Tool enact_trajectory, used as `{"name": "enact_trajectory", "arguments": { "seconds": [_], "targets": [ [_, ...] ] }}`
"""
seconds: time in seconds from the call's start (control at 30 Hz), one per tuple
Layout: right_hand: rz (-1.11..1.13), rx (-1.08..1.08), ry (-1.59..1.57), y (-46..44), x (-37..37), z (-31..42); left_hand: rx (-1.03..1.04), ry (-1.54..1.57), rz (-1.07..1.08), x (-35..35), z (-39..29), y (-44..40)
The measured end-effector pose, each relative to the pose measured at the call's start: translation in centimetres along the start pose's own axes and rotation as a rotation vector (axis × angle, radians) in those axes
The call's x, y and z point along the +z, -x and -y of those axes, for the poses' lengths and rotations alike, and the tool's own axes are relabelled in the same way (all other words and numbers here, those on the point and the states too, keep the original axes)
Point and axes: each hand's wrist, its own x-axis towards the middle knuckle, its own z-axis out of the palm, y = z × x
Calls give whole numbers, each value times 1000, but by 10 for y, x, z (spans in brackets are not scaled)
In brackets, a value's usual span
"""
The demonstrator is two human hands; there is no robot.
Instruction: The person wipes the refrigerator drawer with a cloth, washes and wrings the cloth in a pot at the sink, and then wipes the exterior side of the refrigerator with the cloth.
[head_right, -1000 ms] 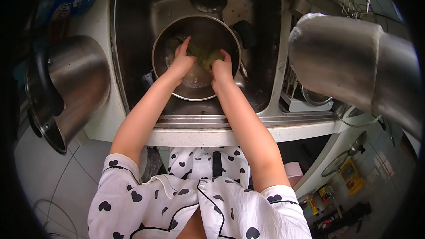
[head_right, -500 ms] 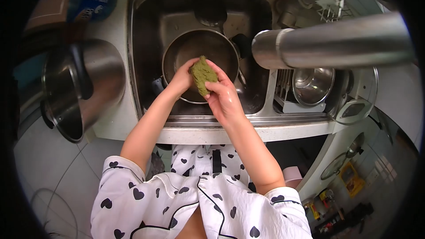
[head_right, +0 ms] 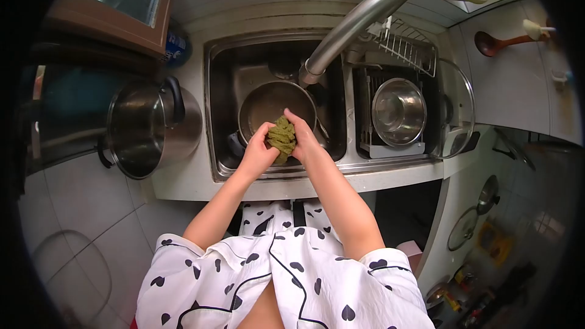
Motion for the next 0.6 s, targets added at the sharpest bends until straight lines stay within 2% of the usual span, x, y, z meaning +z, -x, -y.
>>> {"name": "enact_trajectory", "arguments": {
  "seconds": [0.1,0.17,0.23,0.27,0.37,0.47,0.6],
  "targets": [
    [-68,-70,-25,-1,5,-4,64,202,-130,8,-15,15],
    [-61,-96,-36,1,7,-5,186,17,-199,13,-24,23],
    [-32,-123,-41,5,12,-11,372,-547,-226,16,-16,28],
    [-34,-85,18,8,14,-10,395,-630,-278,17,-13,28],
    [116,-28,-90,11,17,-14,205,-569,-242,12,-31,29],
    [31,-5,-161,19,32,-17,208,-471,-251,8,-38,22],
    [77,-84,-141,9,32,-19,141,-317,-250,5,-46,15]
  ]
}}
